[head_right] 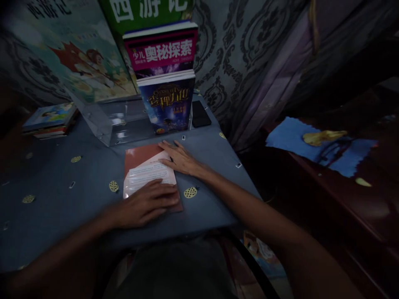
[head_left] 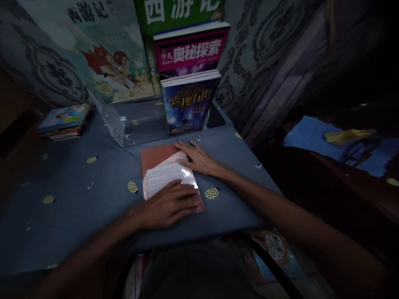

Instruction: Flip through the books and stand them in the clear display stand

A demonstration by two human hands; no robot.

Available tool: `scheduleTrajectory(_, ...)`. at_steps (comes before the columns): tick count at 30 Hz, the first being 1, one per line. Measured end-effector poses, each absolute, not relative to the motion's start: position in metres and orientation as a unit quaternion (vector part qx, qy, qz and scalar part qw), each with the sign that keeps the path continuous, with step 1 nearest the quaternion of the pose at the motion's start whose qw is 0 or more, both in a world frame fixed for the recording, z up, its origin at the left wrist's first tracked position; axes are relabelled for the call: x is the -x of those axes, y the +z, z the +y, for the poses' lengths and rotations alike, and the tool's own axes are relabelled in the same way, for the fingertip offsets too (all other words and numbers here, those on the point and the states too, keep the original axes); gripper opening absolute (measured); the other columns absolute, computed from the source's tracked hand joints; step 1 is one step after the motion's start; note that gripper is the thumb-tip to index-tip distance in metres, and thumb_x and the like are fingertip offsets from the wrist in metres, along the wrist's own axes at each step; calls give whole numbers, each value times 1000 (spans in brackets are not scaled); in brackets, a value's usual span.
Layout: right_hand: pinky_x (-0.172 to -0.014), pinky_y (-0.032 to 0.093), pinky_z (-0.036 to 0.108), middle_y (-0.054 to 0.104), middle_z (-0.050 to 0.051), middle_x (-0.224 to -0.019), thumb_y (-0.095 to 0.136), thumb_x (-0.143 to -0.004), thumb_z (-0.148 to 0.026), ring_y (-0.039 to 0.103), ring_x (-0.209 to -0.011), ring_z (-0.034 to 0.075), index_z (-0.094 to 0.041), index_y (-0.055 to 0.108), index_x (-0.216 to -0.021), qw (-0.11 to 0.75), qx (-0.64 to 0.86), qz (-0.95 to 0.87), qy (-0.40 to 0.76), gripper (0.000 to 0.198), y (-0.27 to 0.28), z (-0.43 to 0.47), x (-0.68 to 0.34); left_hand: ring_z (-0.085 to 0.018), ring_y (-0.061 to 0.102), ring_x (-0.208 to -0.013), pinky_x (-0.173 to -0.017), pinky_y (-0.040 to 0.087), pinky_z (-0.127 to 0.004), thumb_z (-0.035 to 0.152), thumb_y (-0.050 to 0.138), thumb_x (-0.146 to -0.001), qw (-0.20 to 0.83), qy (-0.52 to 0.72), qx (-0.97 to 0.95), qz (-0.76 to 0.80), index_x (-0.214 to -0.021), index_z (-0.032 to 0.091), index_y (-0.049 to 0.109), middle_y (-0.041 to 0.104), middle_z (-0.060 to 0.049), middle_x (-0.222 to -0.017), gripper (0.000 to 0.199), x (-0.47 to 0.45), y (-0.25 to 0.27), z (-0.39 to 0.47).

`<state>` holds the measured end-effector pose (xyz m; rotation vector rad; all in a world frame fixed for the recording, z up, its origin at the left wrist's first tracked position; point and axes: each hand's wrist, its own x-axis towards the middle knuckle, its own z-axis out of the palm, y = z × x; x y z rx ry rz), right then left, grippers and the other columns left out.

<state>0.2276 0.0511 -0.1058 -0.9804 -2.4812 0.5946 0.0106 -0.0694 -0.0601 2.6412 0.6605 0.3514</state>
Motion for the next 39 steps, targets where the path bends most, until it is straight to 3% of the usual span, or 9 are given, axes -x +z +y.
scheduleTrajectory(3, -126, 21, 60, 42, 13, -161, 44, -104, -49, 33, -152, 29, -21, 37, -157, 189, 345, -899, 192, 61, -101, 50, -227, -24, 58, -129, -108, 49, -45, 24, 39, -105, 177, 212, -893, 355, -139, 23, 59, 65, -9, -136, 39, 20, -65, -31)
scheduleTrajectory(7, -125, 18, 64, 51, 15, -155, 41, -105, -36, 37, -150, 31, -17, 51, -148, 165, 342, -916, 130, 48, -90, 44, -216, -25, 62, -113, -103, 50, -45, 23, 44, -101, 89, 222, -839, 489, -125, 16, 68, 70, -11, -121, 35, 62, -77, 20)
scheduleTrajectory(12, -125, 25, 55, 57, 13, -150, 43, -105, -28, 46, -145, 27, -16, 60, -140, 136, 265, -947, 117, 40, -85, 24, -170, -23, 61, -108, -103, 47, -43, 22, 43, -100, 86, 220, -843, 483, -123, 20, 70, 69, -9, -117, 35, 76, -88, 34)
scheduleTrajectory(16, -122, 34, 50, 53, 14, -153, 48, -104, -27, 43, -147, 28, -16, 60, -140, 128, 190, -965, 131, 40, -87, -2, -137, -22, 59, -110, -103, 46, -41, 25, 42, -102, 93, 225, -843, 479, -124, 20, 70, 68, -9, -119, 36, 74, -89, 31)
scheduleTrajectory(30, -128, 25, 45, 53, 13, -154, 44, -108, -33, 33, -153, 24, -16, 60, -140, 102, 63, -978, 171, 39, -77, -67, -139, -23, 59, -108, -103, 45, -42, 28, 41, -104, 81, 233, -849, 468, -122, 19, 71, 67, -10, -119, 36, 75, -93, 31)
scheduleTrajectory(39, -126, 26, 54, 48, 18, -156, 48, -106, -38, 33, -153, 28, -14, 55, -143, 154, 161, -949, 224, 45, -80, -72, -147, -23, 59, -106, -98, 49, -41, 30, 39, -105, 25, 244, -853, 460, -122, 17, 71, 68, -11, -118, 38, 74, -98, 30)
